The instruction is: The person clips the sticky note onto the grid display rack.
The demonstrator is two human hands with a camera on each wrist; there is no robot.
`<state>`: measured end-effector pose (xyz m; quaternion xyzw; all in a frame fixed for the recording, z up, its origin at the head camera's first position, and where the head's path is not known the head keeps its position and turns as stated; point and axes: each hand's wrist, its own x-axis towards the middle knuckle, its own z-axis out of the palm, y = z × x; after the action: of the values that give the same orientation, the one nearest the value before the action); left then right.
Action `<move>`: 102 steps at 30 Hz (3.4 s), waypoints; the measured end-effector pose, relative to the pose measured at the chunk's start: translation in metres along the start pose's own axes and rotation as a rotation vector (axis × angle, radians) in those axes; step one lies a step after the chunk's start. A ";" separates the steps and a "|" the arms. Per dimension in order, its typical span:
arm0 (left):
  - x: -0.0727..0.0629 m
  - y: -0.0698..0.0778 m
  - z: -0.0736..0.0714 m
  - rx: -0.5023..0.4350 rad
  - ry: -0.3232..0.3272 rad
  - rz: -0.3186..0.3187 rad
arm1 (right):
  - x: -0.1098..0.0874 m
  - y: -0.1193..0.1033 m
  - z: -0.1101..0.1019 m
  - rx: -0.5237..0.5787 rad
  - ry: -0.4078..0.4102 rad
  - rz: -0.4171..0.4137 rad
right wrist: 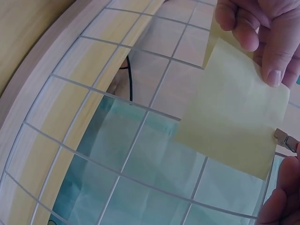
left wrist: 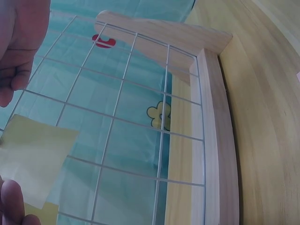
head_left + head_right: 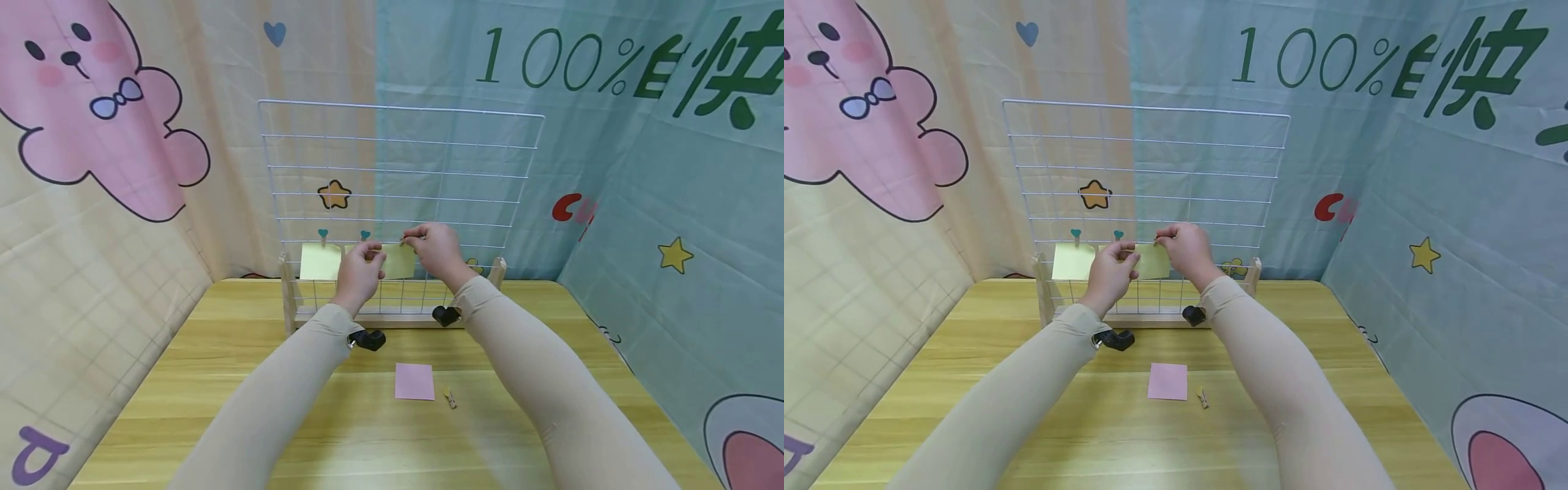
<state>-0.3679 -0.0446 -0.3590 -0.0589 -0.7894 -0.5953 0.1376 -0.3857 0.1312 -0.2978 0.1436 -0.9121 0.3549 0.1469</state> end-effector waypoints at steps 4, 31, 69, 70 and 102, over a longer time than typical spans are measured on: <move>0.000 0.000 0.001 0.004 0.001 0.001 | 0.000 0.001 0.001 -0.005 -0.003 0.002; 0.004 -0.005 0.006 0.051 0.026 0.026 | 0.008 -0.006 0.003 -0.193 -0.077 -0.055; 0.003 -0.009 0.005 0.042 0.030 0.040 | -0.003 0.009 0.006 -0.174 -0.163 -0.093; 0.003 -0.009 0.005 0.038 0.032 0.039 | -0.003 0.010 0.006 -0.168 -0.164 -0.096; -0.001 -0.008 0.004 0.057 0.037 0.021 | -0.005 0.013 0.002 -0.091 -0.209 -0.117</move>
<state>-0.3700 -0.0428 -0.3680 -0.0520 -0.8028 -0.5719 0.1602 -0.3865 0.1396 -0.3087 0.2262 -0.9276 0.2871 0.0778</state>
